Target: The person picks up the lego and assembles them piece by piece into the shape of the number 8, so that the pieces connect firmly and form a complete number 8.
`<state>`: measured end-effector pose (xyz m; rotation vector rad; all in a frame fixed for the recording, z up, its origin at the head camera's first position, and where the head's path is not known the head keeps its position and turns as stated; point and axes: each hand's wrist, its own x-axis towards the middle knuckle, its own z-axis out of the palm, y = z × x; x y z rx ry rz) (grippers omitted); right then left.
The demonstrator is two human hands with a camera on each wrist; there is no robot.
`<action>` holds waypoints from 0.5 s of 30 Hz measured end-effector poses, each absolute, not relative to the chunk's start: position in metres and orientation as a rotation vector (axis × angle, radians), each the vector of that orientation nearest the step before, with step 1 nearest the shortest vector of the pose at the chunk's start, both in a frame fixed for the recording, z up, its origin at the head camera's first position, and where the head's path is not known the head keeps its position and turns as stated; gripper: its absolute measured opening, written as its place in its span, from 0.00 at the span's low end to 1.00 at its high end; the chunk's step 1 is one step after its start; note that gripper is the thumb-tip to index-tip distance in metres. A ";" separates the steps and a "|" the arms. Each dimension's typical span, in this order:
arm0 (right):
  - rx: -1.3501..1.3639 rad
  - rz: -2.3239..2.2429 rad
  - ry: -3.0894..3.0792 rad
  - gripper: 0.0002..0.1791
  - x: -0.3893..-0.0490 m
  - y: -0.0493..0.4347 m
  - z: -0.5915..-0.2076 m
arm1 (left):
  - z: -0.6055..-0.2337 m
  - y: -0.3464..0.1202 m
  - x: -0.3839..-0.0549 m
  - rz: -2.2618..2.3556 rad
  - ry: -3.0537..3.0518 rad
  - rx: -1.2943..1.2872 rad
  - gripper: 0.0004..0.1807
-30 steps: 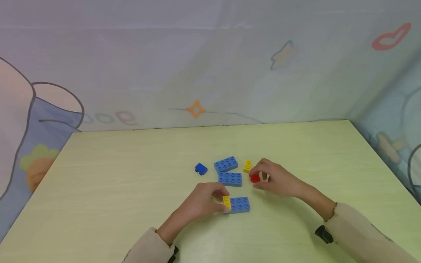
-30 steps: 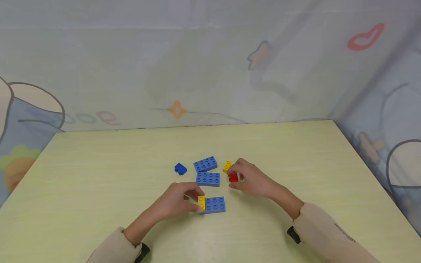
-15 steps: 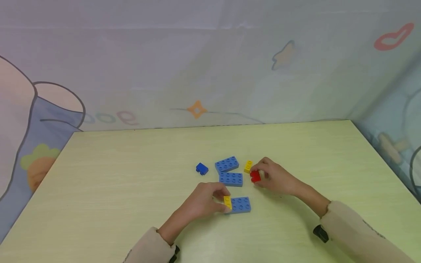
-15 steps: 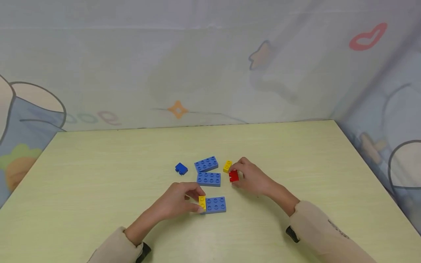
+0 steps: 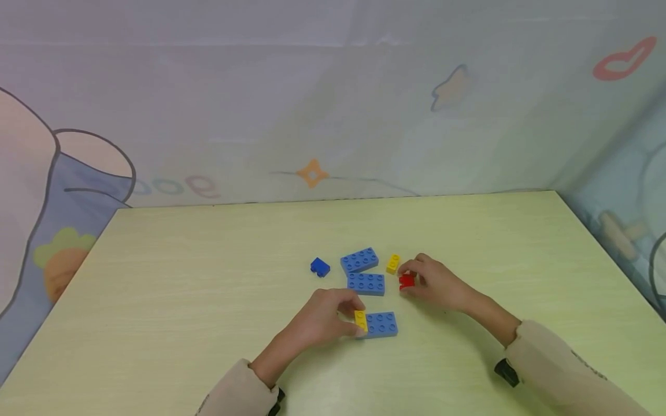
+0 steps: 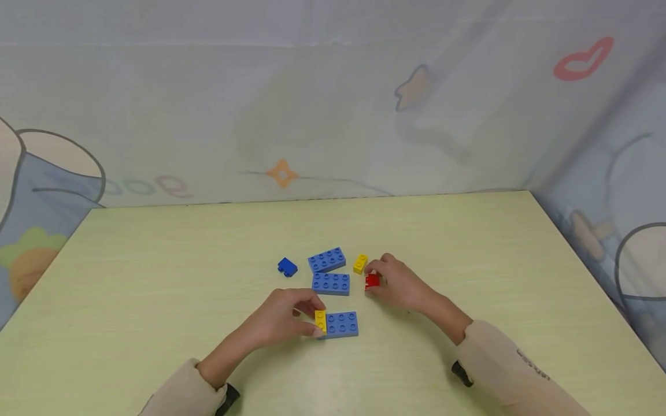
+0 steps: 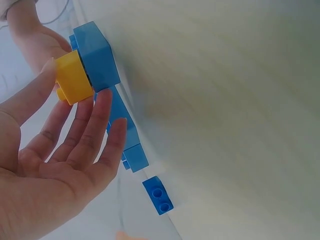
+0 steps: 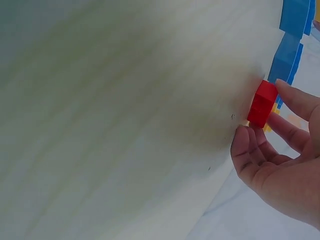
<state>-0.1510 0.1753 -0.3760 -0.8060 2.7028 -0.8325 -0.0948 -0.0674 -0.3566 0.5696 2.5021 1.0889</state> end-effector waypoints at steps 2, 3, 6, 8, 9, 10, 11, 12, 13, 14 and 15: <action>-0.786 -0.823 2.698 0.14 -0.151 0.176 -0.376 | -0.356 -0.067 -0.095 1.090 2.502 0.568 0.13; -0.778 -0.820 2.695 0.15 -0.151 0.176 -0.377 | -0.356 -0.067 -0.095 1.090 2.502 0.567 0.13; -0.756 -0.816 2.690 0.15 -0.151 0.177 -0.378 | -0.356 -0.067 -0.095 1.091 2.501 0.562 0.13; -0.743 -0.815 2.692 0.15 -0.150 0.177 -0.379 | -0.356 -0.067 -0.095 1.091 2.500 0.558 0.13; -0.744 -0.815 2.691 0.15 -0.150 0.177 -0.379 | -0.357 -0.067 -0.095 1.090 2.499 0.555 0.13; -0.749 -0.817 2.691 0.15 -0.150 0.177 -0.379 | -0.357 -0.067 -0.095 1.089 2.499 0.554 0.13; -0.747 -0.816 2.691 0.15 -0.150 0.177 -0.380 | -0.357 -0.067 -0.095 1.088 2.499 0.554 0.13; -0.748 -0.815 2.690 0.15 -0.149 0.177 -0.380 | -0.357 -0.067 -0.095 1.087 2.498 0.553 0.13; -0.749 -0.815 2.690 0.14 -0.149 0.177 -0.380 | -0.357 -0.067 -0.095 1.087 2.498 0.552 0.13; -0.752 -0.813 2.690 0.14 -0.149 0.177 -0.380 | -0.357 -0.067 -0.095 1.087 2.497 0.553 0.13; -0.755 -0.810 2.690 0.14 -0.149 0.178 -0.380 | -0.357 -0.067 -0.095 1.086 2.498 0.553 0.13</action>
